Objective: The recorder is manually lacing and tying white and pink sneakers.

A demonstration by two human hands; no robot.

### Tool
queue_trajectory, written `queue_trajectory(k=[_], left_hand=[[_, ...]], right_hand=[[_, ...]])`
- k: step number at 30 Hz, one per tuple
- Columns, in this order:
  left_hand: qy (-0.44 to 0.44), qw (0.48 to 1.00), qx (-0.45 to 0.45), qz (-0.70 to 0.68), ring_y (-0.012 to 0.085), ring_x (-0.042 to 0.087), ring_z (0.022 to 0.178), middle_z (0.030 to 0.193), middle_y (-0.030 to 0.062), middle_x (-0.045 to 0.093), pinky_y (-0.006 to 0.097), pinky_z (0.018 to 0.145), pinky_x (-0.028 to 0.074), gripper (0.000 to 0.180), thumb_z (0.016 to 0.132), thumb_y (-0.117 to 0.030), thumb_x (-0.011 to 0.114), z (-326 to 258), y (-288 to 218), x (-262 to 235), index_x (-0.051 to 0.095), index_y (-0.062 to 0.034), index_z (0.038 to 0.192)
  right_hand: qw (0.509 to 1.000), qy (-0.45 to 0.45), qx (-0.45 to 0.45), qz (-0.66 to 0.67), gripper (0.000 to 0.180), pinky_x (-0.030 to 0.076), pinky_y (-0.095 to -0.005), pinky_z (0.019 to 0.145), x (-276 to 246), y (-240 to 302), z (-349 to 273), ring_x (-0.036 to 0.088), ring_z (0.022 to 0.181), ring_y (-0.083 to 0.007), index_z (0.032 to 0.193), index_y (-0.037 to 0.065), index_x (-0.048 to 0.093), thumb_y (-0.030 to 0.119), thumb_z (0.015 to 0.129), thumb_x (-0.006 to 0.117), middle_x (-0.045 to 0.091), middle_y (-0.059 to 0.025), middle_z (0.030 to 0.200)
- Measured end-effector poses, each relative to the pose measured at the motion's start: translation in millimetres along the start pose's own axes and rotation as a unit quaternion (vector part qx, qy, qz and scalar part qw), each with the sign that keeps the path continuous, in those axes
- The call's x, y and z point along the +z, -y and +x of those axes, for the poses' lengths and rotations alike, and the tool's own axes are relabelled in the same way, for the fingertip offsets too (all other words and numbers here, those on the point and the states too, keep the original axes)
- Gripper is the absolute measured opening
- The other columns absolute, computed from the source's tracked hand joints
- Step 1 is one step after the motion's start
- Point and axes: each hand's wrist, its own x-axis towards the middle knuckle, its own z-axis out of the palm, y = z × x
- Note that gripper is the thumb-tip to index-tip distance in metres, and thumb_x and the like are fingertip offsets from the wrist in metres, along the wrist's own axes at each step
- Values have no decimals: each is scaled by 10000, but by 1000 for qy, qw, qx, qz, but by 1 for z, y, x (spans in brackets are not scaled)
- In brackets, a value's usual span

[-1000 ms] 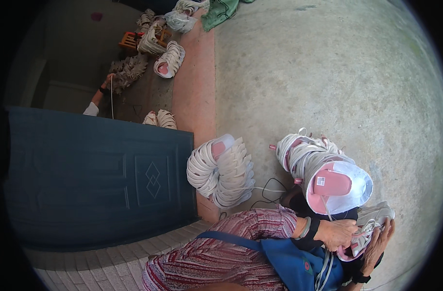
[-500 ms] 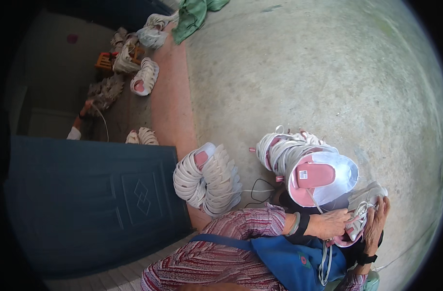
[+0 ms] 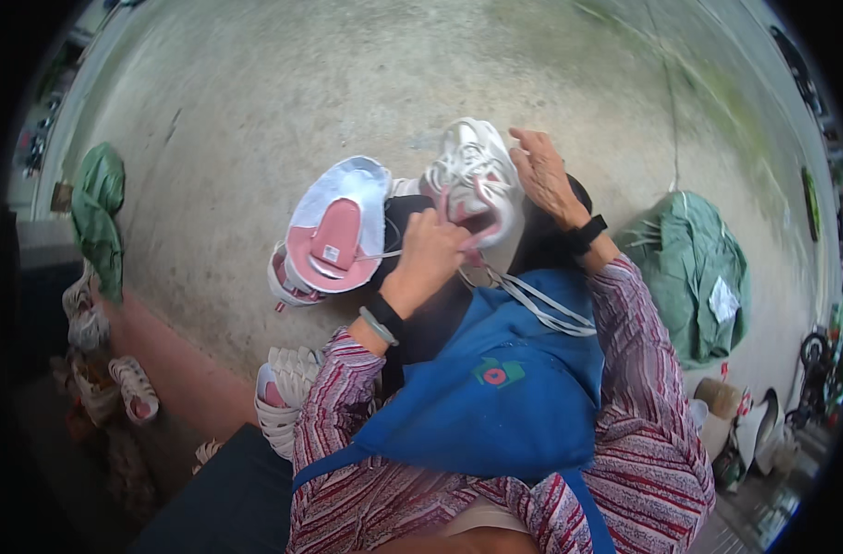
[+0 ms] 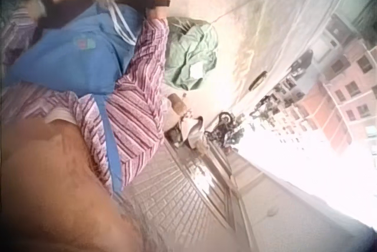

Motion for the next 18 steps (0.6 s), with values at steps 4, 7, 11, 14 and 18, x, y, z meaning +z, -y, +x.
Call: queue_trajectory(k=[4, 7, 11, 14, 18], left_hand=[[-10, 1000, 7, -26, 250, 477, 732, 714, 52, 592, 377, 669, 350, 164, 658, -174, 646, 7, 6, 4, 651, -106, 807], [19, 998, -45, -47, 276, 479, 747, 726, 95, 573, 394, 675, 361, 219, 688, -225, 647, 11, 2, 1, 635, -72, 845], [23, 992, -104, -69, 283, 475, 735, 720, 134, 548, 399, 680, 377, 319, 758, -333, 659, 1, 7, 0, 639, -56, 913], [31, 974, -171, -148, 225, 501, 759, 788, 99, 586, 349, 728, 394, 322, 789, -316, 664, -11, 25, -1, 640, -55, 976], [-53, 792, -301, -529, 132, 552, 828, 893, 22, 620, 274, 741, 447, 286, 822, -218, 670, -26, 15, -12, 614, -30, 1030]], right_hand=[[997, 62, -39, -27, 303, 444, -324, 764, -3, -30, -40, 561, 869, -283, 1145, 4, 521, 56, 848, 493, 545, -165, 911], [997, 63, -30, -36, 289, 452, -338, 761, -1, -24, -63, 573, 845, -307, 1116, 13, 519, 38, 828, 524, 518, -170, 862], [994, 110, 8, -17, 391, 443, -440, 841, -1, -20, -74, 528, 950, -417, 1166, 7, 473, 118, 802, 559, 511, -265, 997], [990, 141, 4, 14, 412, 435, -442, 858, -5, -15, -69, 526, 949, -418, 1181, -3, 463, 127, 803, 560, 511, -271, 1022], [990, 134, 22, 38, 462, 430, -436, 866, -2, -31, -76, 524, 955, -418, 1207, -2, 452, 204, 814, 584, 513, -276, 1027]])
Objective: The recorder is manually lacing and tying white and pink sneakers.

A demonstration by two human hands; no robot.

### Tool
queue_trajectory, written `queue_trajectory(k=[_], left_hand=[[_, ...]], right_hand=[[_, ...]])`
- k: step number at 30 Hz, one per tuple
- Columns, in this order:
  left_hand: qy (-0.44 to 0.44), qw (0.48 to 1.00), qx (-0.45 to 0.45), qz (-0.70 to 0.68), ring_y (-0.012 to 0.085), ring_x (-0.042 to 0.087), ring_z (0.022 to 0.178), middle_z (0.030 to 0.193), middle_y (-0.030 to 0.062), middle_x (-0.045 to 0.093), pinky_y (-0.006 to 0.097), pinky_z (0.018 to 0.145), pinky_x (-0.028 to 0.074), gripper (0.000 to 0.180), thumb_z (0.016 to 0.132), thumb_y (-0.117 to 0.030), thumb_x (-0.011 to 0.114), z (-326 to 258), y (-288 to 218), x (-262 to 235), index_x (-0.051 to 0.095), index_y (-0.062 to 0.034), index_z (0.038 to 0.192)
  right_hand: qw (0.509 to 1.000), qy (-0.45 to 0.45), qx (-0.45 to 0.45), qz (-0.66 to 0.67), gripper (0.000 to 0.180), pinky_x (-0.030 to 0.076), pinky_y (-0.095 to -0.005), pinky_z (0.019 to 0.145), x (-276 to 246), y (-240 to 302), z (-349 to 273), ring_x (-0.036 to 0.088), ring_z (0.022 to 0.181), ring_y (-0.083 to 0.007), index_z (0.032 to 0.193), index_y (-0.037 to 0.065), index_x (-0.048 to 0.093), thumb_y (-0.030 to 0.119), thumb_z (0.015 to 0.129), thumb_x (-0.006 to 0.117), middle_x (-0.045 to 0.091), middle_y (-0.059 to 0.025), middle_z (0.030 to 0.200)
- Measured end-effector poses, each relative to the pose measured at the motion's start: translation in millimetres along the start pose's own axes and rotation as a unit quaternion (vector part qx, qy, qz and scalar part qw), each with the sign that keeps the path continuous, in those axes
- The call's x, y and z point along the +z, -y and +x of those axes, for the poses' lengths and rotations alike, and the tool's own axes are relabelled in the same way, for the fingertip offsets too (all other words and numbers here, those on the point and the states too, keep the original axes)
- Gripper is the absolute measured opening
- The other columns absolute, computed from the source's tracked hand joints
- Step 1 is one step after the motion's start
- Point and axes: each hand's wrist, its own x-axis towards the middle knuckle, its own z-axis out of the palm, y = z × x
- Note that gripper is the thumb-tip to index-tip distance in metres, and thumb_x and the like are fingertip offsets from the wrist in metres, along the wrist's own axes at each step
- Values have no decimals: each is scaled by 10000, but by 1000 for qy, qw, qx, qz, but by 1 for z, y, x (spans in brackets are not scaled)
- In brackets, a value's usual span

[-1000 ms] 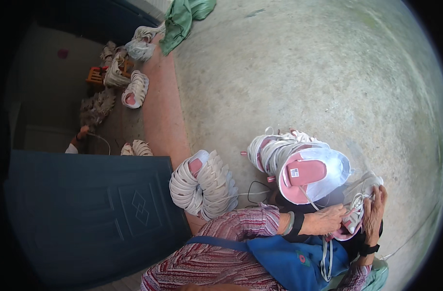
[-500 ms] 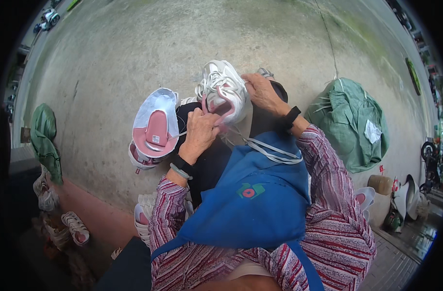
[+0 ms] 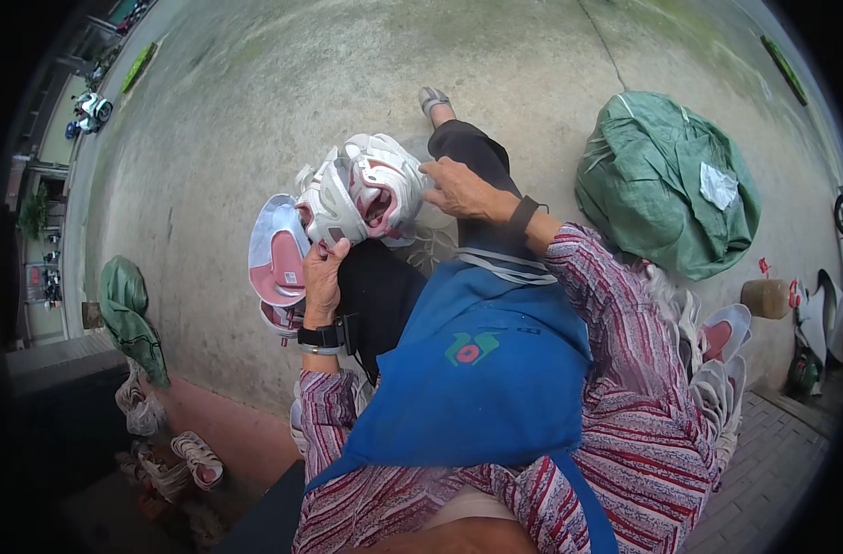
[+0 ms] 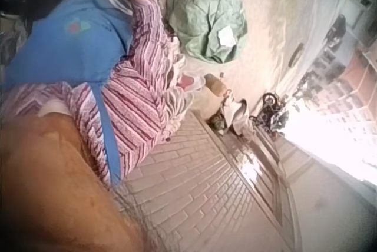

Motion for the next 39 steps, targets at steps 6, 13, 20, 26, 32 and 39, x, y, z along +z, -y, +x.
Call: queue_trajectory(k=[6, 13, 20, 26, 32, 39], left_hand=[[18, 999, -29, 7, 91, 547, 853, 963, 15, 621, 254, 791, 445, 329, 818, -143, 670, -27, -4, -3, 580, 2, 1100], [-44, 998, -26, 32, 90, 529, 874, 966, 8, 603, 252, 807, 415, 276, 823, -114, 659, -27, 0, -3, 587, -2, 1064], [-95, 971, 12, -219, 188, 498, 1110, 1209, 53, 537, 383, 990, 348, 392, 874, -139, 596, -38, 9, -41, 476, -20, 1228], [-102, 992, -47, -49, 90, 516, 773, 830, -15, 569, 264, 766, 413, 226, 815, -121, 665, -61, 20, -71, 603, -20, 1008], [90, 965, -101, 225, 178, 545, 942, 1069, 103, 574, 302, 781, 463, 593, 714, -205, 744, -42, -75, -95, 479, 23, 1194], [101, 788, 88, 601, 357, 565, 1002, 1095, 265, 564, 413, 854, 452, 664, 756, -314, 647, 66, -123, -13, 398, 16, 1275]], right_hand=[[999, -34, -12, -23, 726, 414, -428, 904, 14, 49, 20, 495, 1035, -415, 1277, -2, 372, 340, 722, 692, 438, -253, 1160], [972, -75, -26, -220, 628, 406, -395, 670, 32, 37, 37, 564, 856, -318, 1252, 105, 417, 197, 679, 658, 504, -160, 990], [961, -137, -43, -237, 444, 332, -429, 747, 33, 15, 38, 574, 865, -252, 1180, 97, 473, 148, 751, 577, 585, -81, 930], [957, -140, -68, -244, 469, 324, -499, 891, 38, 18, 31, 577, 893, -263, 1196, 52, 433, 74, 741, 544, 544, -104, 993], [971, -58, -49, -226, 549, 325, -475, 922, 32, 24, 29, 536, 977, -302, 1217, 31, 413, 111, 702, 585, 514, -161, 1055], [979, 44, -10, -199, 629, 374, -426, 829, 11, 33, 39, 514, 994, -335, 1214, 29, 416, 178, 651, 655, 494, -201, 1050]])
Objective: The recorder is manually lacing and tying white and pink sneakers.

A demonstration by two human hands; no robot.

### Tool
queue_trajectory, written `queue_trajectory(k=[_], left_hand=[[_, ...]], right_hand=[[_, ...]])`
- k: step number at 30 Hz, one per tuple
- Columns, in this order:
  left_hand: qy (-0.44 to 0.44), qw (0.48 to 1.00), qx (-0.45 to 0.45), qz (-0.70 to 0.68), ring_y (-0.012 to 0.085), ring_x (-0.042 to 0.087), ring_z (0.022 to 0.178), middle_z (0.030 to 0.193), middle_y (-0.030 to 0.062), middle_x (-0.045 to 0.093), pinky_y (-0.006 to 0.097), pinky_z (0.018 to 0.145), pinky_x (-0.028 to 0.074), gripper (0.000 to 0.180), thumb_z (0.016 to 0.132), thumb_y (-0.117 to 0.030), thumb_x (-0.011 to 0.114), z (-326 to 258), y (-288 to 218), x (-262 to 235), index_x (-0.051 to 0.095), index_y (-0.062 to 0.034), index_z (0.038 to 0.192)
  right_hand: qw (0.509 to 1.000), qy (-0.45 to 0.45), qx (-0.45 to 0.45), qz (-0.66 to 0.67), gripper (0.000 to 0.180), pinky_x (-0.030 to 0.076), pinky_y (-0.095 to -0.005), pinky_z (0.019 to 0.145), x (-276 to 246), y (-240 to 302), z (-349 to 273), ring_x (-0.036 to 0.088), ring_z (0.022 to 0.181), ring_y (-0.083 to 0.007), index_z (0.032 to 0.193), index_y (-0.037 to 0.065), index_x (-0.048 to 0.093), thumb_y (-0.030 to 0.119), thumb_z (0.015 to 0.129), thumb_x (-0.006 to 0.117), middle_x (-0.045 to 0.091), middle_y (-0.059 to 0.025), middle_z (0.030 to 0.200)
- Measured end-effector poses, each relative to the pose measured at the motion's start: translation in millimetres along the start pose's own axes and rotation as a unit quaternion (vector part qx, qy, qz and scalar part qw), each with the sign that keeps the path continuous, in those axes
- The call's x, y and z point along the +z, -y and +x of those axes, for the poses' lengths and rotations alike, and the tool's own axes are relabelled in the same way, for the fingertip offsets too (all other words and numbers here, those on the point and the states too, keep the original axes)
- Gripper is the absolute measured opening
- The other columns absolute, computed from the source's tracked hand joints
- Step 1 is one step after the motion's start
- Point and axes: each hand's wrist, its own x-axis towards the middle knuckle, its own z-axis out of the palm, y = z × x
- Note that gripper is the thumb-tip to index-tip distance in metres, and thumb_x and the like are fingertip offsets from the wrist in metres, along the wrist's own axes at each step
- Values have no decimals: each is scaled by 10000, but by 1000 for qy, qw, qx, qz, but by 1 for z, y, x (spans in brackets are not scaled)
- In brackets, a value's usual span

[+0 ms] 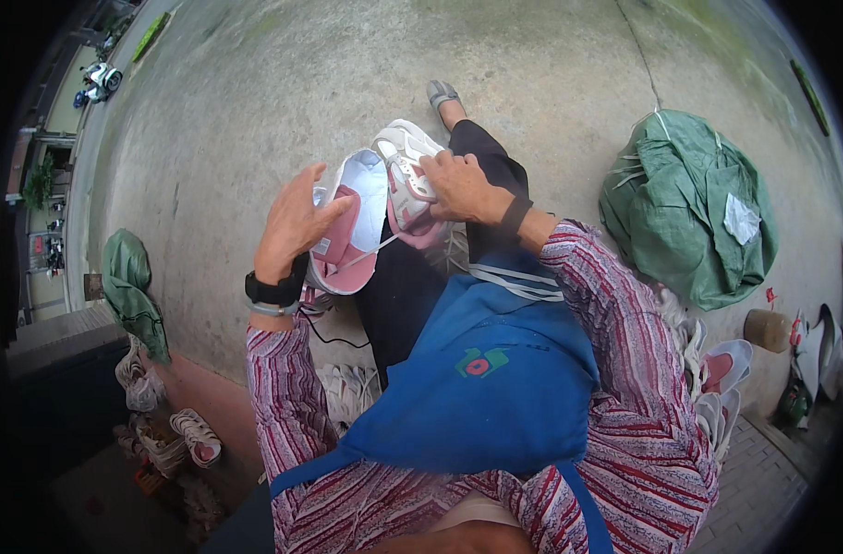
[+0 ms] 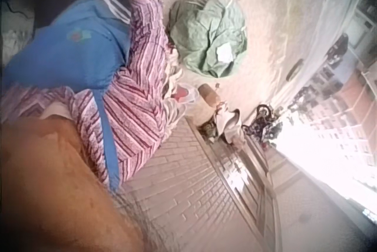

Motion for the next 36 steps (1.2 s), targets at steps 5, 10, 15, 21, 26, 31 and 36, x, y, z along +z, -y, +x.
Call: queue_trajectory(k=[5, 10, 15, 21, 26, 31, 36], left_hand=[[120, 983, -37, 132, 371, 598, 929, 989, 241, 604, 460, 780, 482, 597, 764, -231, 627, 49, 8, 40, 390, -41, 1278], [75, 968, 9, 240, 363, 633, 757, 812, 192, 638, 429, 653, 517, 608, 804, -66, 505, 35, 22, 49, 308, -146, 1373], [42, 982, 16, 183, 356, 631, 758, 819, 223, 620, 441, 631, 507, 652, 786, -8, 491, -18, 24, 27, 297, -147, 1393], [-109, 992, -61, 33, 404, 604, 805, 877, 242, 614, 481, 672, 477, 562, 779, 13, 469, -106, 86, 79, 404, -133, 1318], [0, 978, -209, -13, 417, 577, 903, 1084, 237, 574, 494, 747, 452, 408, 765, -44, 520, -91, 81, 60, 527, -97, 1169], [-44, 980, -62, 186, 386, 475, 1099, 1255, 233, 449, 445, 882, 411, 268, 766, -126, 603, -59, 44, 28, 617, -74, 1029], [-42, 992, 76, 93, 361, 508, 1055, 1122, 193, 551, 465, 892, 363, 175, 808, -192, 571, -3, -10, 66, 632, -44, 879]], right_hand=[[981, -155, -1, -121, 559, 381, -405, 736, 22, 10, 5, 548, 920, -313, 1206, 29, 432, 154, 695, 620, 514, -179, 980], [987, -125, 17, -97, 493, 363, -513, 804, 26, 5, 4, 555, 915, -308, 1235, 22, 417, 188, 791, 552, 519, -162, 1008], [982, -153, 18, -108, 447, 312, -606, 874, 33, -3, 1, 545, 955, -321, 1258, 44, 409, 192, 844, 489, 509, -146, 1083], [981, -171, -8, -95, 459, 304, -583, 905, 37, 3, 6, 540, 988, -319, 1302, 91, 392, 199, 863, 471, 473, -138, 1229], [989, -122, -15, -80, 549, 338, -468, 864, 32, 0, 3, 557, 955, -300, 1315, 90, 364, 192, 806, 543, 466, -152, 1224], [997, -58, -26, 33, 770, 346, -473, 881, 14, -5, -2, 539, 976, -352, 1320, 43, 324, 255, 665, 669, 453, -212, 1185], [935, 42, 19, 350, 662, 416, -376, 889, -18, -14, 19, 519, 1012, -410, 1204, -44, 441, 301, 698, 690, 511, -296, 1106]])
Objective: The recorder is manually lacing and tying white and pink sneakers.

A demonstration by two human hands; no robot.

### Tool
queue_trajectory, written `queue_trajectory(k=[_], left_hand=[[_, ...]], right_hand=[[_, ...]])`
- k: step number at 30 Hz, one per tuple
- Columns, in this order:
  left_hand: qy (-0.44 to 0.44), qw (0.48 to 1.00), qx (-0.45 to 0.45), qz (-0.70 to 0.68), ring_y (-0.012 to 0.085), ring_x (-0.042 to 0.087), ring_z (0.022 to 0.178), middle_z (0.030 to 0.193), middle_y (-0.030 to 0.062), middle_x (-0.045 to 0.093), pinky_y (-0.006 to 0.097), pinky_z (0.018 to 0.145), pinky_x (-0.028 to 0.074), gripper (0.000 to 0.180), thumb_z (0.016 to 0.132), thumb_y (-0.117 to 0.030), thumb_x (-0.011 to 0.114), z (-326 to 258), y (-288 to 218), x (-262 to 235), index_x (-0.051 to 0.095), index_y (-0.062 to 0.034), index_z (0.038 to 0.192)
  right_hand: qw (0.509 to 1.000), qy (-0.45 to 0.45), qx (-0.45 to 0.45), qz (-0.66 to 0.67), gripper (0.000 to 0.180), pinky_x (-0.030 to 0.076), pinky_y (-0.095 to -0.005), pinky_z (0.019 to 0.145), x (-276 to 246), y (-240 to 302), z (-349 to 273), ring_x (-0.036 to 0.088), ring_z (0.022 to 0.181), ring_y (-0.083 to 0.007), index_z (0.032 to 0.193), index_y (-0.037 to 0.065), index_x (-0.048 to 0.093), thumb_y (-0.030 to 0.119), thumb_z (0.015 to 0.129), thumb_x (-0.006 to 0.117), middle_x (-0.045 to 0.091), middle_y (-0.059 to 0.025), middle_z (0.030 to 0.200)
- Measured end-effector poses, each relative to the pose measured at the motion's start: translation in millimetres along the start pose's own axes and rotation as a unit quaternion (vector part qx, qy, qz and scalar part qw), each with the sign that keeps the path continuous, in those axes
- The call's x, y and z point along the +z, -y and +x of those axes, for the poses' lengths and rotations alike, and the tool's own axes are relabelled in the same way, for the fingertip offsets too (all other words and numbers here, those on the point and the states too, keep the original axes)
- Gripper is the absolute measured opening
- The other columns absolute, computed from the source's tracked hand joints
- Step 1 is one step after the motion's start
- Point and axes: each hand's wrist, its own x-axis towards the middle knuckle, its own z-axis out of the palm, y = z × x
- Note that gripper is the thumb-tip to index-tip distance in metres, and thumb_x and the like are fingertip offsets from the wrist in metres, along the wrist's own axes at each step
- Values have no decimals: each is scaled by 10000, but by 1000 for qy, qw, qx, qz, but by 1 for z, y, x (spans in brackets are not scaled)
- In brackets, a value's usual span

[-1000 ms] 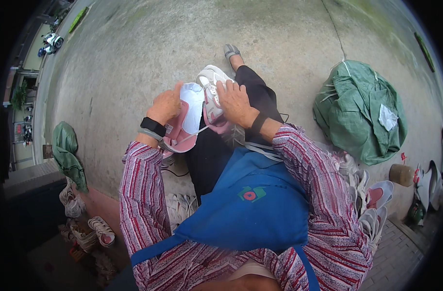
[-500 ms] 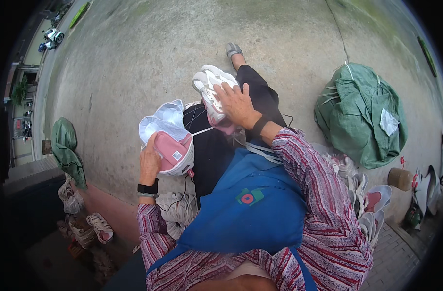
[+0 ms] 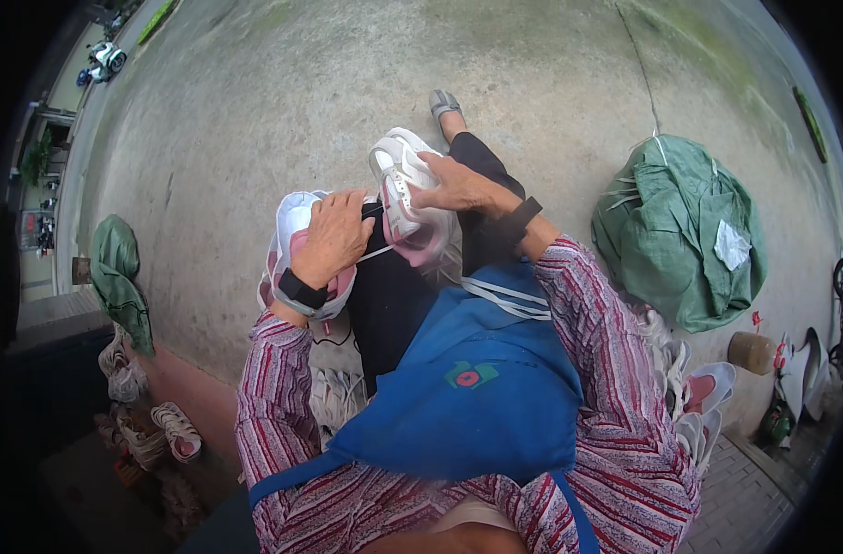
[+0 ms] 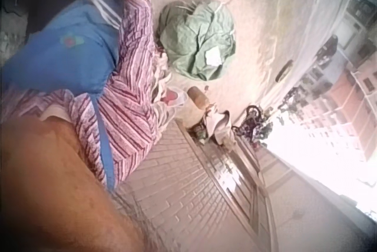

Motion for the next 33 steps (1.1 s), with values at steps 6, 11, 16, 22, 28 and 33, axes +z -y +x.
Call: queue_trajectory(k=[6, 11, 16, 22, 28, 33], left_hand=[[104, 993, -30, -47, 357, 580, 870, 852, 182, 625, 467, 759, 427, 237, 855, -245, 488, 21, -4, 21, 595, -45, 786], [73, 977, -59, -191, 392, 574, 738, 796, 211, 590, 455, 669, 455, 271, 881, -244, 428, 32, -19, 26, 579, -37, 793], [-13, 972, 46, -228, 391, 580, 729, 729, 187, 557, 461, 641, 462, 179, 880, -144, 424, 33, -70, 27, 556, -26, 852], [49, 957, 73, -276, 402, 576, 655, 661, 212, 543, 486, 585, 443, 129, 882, -141, 466, -2, -92, 41, 504, -21, 856], [29, 923, -7, -383, 404, 557, 709, 745, 240, 554, 401, 620, 439, 242, 887, -196, 452, 3, -72, 17, 554, 13, 818], [89, 891, -54, -441, 143, 555, 609, 694, 48, 586, 283, 577, 453, 262, 862, -231, 500, 49, -11, -5, 616, 3, 848]], right_hand=[[977, -108, 70, -169, 553, 478, -434, 750, 15, -1, 28, 608, 823, -402, 970, -82, 576, 419, 741, 616, 605, -274, 859], [978, -103, 59, -174, 580, 478, -437, 678, 12, -7, 38, 615, 779, -401, 878, -75, 594, 483, 729, 644, 601, -290, 812], [982, -94, 38, -158, 608, 458, -440, 678, 19, -2, 45, 610, 770, -395, 852, -77, 590, 518, 738, 641, 603, -281, 799], [988, -119, 65, -71, 568, 458, -416, 730, 22, -13, 50, 607, 844, -377, 928, -89, 580, 459, 785, 616, 598, -297, 887], [993, -101, 40, -47, 486, 448, -438, 779, 13, -16, 64, 582, 879, -419, 956, -88, 569, 372, 798, 570, 591, -305, 925], [990, -71, -36, -119, 370, 450, -437, 727, 19, 10, 38, 595, 812, -395, 920, -52, 578, 299, 839, 492, 595, -286, 846]])
